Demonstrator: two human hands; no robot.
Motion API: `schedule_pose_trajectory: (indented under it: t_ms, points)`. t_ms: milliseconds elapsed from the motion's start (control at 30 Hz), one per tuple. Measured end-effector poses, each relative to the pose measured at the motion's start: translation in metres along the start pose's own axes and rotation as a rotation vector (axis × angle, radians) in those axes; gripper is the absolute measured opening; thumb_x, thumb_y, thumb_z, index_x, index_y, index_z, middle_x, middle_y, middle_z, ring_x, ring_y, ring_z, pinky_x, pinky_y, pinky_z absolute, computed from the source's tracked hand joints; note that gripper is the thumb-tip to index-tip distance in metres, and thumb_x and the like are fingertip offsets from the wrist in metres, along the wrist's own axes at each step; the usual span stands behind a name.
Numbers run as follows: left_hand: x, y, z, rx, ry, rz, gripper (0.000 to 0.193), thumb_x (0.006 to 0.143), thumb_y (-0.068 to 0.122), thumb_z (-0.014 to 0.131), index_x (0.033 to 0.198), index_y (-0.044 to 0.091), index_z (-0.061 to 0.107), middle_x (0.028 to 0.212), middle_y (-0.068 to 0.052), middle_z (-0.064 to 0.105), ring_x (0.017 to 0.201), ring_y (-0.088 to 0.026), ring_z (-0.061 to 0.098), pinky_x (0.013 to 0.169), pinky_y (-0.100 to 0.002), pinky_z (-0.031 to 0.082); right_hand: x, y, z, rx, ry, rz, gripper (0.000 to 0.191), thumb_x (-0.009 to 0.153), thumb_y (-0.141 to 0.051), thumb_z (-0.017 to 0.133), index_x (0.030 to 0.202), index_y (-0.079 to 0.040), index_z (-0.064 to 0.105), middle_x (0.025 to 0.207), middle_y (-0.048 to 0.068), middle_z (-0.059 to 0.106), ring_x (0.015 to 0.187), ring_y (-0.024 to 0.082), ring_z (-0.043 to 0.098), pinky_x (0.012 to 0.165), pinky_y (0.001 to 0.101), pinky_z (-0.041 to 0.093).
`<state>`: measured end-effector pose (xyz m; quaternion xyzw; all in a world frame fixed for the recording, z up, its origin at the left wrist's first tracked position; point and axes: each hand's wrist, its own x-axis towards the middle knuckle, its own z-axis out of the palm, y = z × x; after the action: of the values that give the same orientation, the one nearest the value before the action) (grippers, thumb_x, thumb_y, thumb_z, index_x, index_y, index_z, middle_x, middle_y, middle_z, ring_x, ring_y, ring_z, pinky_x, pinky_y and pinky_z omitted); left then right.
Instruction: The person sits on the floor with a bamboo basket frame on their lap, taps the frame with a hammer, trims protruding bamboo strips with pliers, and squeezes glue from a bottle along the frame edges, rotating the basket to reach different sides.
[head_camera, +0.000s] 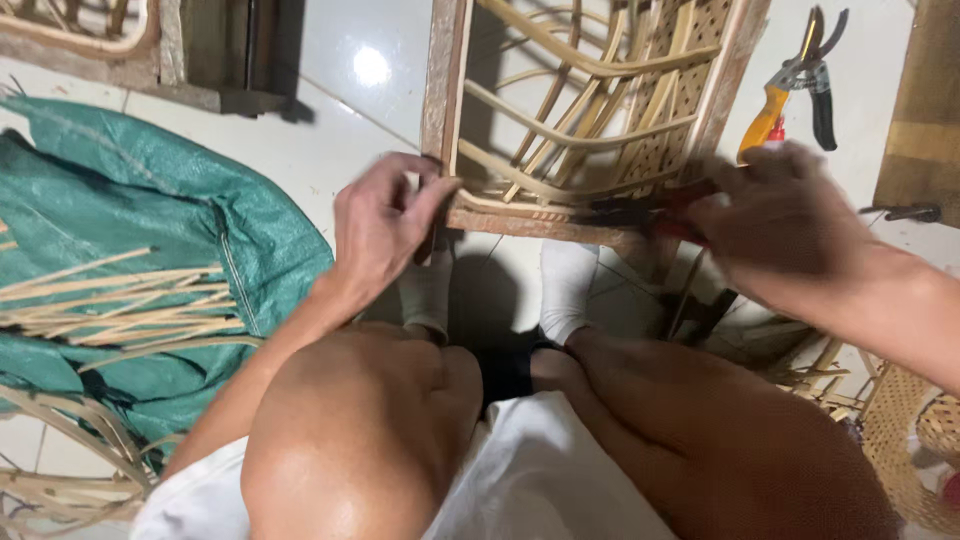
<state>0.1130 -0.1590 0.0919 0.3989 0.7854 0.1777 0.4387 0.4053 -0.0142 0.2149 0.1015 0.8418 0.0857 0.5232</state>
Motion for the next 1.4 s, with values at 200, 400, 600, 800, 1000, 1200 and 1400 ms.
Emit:
schedule_pose_trajectory:
  t_ms: [200, 400, 600, 800, 1000, 1200, 1400]
  points:
    - [0.023, 0.023, 0.002, 0.035, -0.531, 0.217, 0.035, 0.105, 0.029, 0.054, 0.13, 0.006, 0.063, 0.055, -0.014, 0.068, 0.042, -0.016, 0.065, 0.057, -0.033, 0.054, -0.009, -0.015, -0.034, 0.176, 0.043, 0.008, 0.031, 0.097, -0.025, 0.059, 0.125, -0.015, 0.063, 0.133, 0.016, 0.054, 0.121, 0.03, 0.054, 0.105, 0.0424, 0.043]
    - [0.031, 0.02, 0.01, -0.23, -0.689, -0.008, 0.033, 0.103, 0.027, 0.052, 0.127, 0.01, 0.067, 0.063, -0.009, 0.071, 0.046, -0.015, 0.064, 0.04, -0.032, 0.051, 0.014, -0.037, -0.081, -0.252, 0.109, 0.106, 0.041, 0.084, -0.022, 0.066, 0.118, 0.001, 0.069, 0.139, 0.026, 0.053, 0.127, 0.042, 0.05, 0.11, 0.0602, 0.034]
    - [0.033, 0.016, 0.01, -0.298, -0.67, 0.117, 0.027, 0.102, 0.021, 0.051, 0.122, 0.007, 0.064, 0.063, -0.009, 0.072, 0.048, -0.012, 0.071, 0.048, -0.028, 0.057, 0.032, -0.052, -0.128, -0.332, -0.01, 0.112, 0.047, 0.092, -0.034, 0.055, 0.126, -0.003, 0.067, 0.155, 0.03, 0.04, 0.143, 0.05, 0.036, 0.116, 0.0667, 0.023]
    - [0.025, 0.001, 0.012, -0.447, -0.662, 0.076, 0.031, 0.105, 0.022, 0.05, 0.106, -0.003, 0.068, 0.065, -0.011, 0.065, 0.053, -0.016, 0.067, 0.048, -0.032, 0.056, 0.03, -0.034, -0.129, -0.295, 0.039, 0.178, 0.051, 0.093, -0.037, 0.051, 0.135, -0.009, 0.063, 0.16, 0.025, 0.036, 0.143, 0.044, 0.037, 0.118, 0.0614, 0.024]
    - [0.048, -0.007, -0.008, -1.218, -0.395, 0.149, 0.032, 0.105, 0.012, 0.057, 0.121, -0.012, 0.071, 0.104, -0.016, 0.074, 0.094, -0.022, 0.07, 0.088, -0.037, 0.058, -0.049, -0.019, -0.03, 0.769, 0.2, 0.372, 0.044, 0.088, -0.026, 0.067, 0.13, -0.013, 0.067, 0.145, 0.014, 0.054, 0.128, 0.034, 0.056, 0.108, 0.0427, 0.046]
    - [0.038, -0.015, -0.014, -0.189, 0.132, 0.582, 0.084, 0.093, 0.028, 0.075, 0.154, -0.011, 0.031, 0.149, -0.034, 0.047, 0.138, -0.043, 0.046, 0.116, -0.047, 0.038, -0.088, -0.094, 0.112, 1.961, 0.493, 0.607, 0.051, 0.089, -0.008, 0.067, 0.14, -0.007, 0.06, 0.132, 0.007, 0.069, 0.111, 0.018, 0.068, 0.098, 0.0318, 0.052]
    - [0.026, -0.007, 0.024, -0.262, 0.047, 0.47, 0.096, 0.089, 0.025, 0.076, 0.158, -0.01, 0.019, 0.151, -0.038, 0.043, 0.139, -0.046, 0.046, 0.116, -0.048, 0.039, -0.089, -0.126, 0.164, 1.741, 0.717, 0.528, 0.042, 0.094, -0.01, 0.069, 0.135, -0.003, 0.064, 0.137, 0.011, 0.062, 0.127, 0.023, 0.057, 0.104, 0.035, 0.045]
